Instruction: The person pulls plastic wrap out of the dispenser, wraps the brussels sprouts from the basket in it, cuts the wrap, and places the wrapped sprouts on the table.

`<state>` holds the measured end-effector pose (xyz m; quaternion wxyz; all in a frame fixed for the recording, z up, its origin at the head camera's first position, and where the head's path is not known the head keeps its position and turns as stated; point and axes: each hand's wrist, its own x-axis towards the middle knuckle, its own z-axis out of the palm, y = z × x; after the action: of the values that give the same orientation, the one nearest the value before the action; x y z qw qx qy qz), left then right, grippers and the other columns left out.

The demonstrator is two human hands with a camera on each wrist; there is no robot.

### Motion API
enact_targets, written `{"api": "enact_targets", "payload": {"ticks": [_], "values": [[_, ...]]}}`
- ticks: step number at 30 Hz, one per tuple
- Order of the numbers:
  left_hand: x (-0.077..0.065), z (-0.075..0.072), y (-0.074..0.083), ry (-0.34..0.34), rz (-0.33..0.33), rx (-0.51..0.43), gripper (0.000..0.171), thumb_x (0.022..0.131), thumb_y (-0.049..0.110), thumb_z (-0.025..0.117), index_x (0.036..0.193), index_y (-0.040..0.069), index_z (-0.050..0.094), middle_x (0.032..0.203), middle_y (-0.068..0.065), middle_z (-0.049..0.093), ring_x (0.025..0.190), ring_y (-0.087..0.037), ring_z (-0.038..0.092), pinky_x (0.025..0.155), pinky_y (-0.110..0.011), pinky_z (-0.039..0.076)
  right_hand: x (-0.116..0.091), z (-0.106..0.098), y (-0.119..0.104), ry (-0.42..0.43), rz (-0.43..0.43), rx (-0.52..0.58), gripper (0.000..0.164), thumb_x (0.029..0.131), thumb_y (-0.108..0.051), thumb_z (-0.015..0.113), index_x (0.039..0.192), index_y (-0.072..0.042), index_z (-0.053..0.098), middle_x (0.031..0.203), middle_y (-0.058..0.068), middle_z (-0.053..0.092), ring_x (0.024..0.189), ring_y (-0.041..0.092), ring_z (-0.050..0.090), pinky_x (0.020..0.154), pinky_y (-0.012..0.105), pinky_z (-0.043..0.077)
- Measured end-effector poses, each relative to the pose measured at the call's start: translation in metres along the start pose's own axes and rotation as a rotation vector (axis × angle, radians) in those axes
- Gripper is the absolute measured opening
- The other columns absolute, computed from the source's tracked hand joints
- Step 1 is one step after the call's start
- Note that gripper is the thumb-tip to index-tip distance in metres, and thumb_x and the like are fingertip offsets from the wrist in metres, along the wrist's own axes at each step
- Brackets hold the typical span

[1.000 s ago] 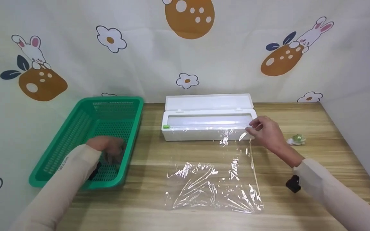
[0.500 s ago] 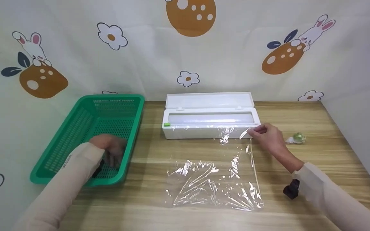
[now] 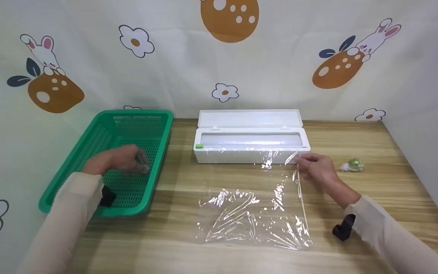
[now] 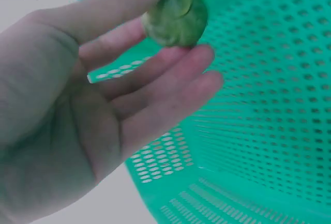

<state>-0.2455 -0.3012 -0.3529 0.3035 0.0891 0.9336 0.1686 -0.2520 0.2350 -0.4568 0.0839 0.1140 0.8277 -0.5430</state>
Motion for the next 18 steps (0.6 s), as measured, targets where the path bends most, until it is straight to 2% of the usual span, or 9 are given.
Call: {"api": "enact_targets", "payload": {"ticks": [4,10,14,18], "values": [[-0.008,-0.007,0.003,0.135,0.037,-0.052,0.036,0.099,0.027,0.063,0.123,0.001,0.063,0.116,-0.018,0.068,0.099,-0.029,0.067,0.087,-0.047,0.059,0.0,-0.001,-0.001,0.034,0.01,0.014,0.052,0.092,-0.037,0.072,0.126,0.001,0.063,0.092,-0.004,0.068,0.072,0.005,0.065,0.067,0.024,0.06],[-0.018,-0.011,0.013,0.35,0.048,-0.147,0.043,0.101,0.031,0.061,0.128,-0.002,0.059,0.123,-0.025,0.063,0.103,-0.035,0.066,0.087,-0.048,0.058,-0.001,0.0,-0.001,0.026,0.013,0.007,0.051,0.092,-0.038,0.072,0.125,0.001,0.064,0.097,-0.003,0.067,0.072,0.006,0.063,0.067,0.023,0.059],[-0.027,-0.011,0.032,0.494,0.043,-0.146,0.044,0.101,0.034,0.059,0.128,-0.001,0.058,0.122,-0.025,0.063,0.106,-0.036,0.062,0.088,-0.048,0.054,-0.001,0.001,0.0,-0.012,0.012,0.015,0.048,0.093,-0.033,0.072,0.126,0.001,0.065,0.096,-0.005,0.069,0.073,0.007,0.065,0.069,0.023,0.059],[-0.035,-0.01,0.057,0.573,0.053,-0.154,0.044,0.101,0.034,0.061,0.127,-0.001,0.058,0.122,-0.024,0.064,0.108,-0.036,0.061,0.09,-0.051,0.052,-0.002,-0.001,0.002,-0.046,0.006,0.049,0.046,0.094,-0.028,0.072,0.127,0.002,0.064,0.091,-0.007,0.071,0.077,0.007,0.067,0.071,0.024,0.06]]}}
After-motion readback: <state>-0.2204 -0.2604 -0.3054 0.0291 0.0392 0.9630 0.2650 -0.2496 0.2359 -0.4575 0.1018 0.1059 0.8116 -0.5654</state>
